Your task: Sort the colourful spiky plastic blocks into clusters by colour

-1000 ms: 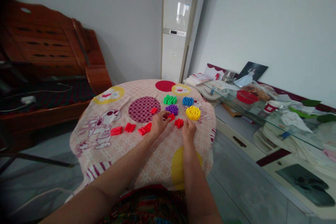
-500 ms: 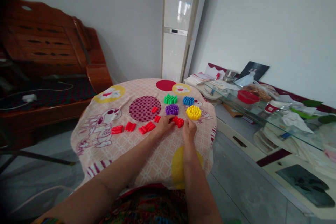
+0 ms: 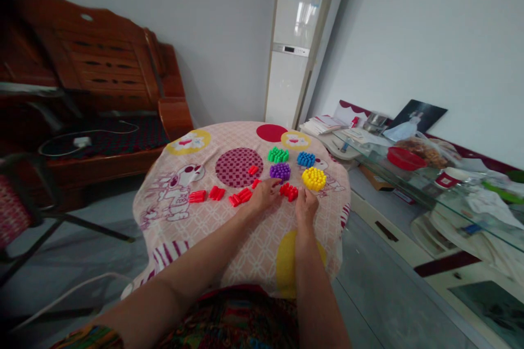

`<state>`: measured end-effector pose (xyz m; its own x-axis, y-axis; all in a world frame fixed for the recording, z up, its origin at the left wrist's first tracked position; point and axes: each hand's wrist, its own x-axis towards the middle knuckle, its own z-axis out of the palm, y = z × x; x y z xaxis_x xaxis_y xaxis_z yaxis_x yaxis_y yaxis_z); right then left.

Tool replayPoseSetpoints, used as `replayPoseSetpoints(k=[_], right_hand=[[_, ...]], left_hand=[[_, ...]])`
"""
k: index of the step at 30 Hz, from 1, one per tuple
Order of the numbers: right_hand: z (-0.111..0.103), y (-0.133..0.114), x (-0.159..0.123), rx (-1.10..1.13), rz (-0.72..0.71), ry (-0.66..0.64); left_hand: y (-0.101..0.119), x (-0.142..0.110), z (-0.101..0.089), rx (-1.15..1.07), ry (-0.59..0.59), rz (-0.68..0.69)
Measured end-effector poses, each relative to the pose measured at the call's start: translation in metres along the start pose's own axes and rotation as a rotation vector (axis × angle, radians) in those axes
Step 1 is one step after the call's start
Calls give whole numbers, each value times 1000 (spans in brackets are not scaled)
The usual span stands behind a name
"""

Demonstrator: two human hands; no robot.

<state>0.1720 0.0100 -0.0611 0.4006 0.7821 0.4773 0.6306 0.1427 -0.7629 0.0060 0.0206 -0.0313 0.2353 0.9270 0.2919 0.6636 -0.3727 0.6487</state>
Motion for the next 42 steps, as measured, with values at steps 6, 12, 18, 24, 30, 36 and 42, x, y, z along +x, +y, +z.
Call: replayPoseSetpoints(k=[6, 12, 18, 24, 30, 36, 42], right_hand=[[0, -1, 0, -3, 3, 10], [0, -4, -2, 5, -15, 20], [0, -4, -2, 23, -11, 19], [1, -3, -3, 31, 10, 18], [2, 2, -4, 31, -38, 21], [0, 0, -4, 24, -42, 16], [-2, -6, -4, 26, -15, 18]], left_hand=[[-18, -15, -69, 398, -89, -161], [-37, -30, -112, 597, -345, -304], [-32, -30, -114, 533, -306, -313], [-6, -10, -98, 256, -121, 54], [18, 4, -37, 196, -165, 345], [24, 5, -14, 285, -203, 426], [26, 0, -9, 271, -177, 370]])
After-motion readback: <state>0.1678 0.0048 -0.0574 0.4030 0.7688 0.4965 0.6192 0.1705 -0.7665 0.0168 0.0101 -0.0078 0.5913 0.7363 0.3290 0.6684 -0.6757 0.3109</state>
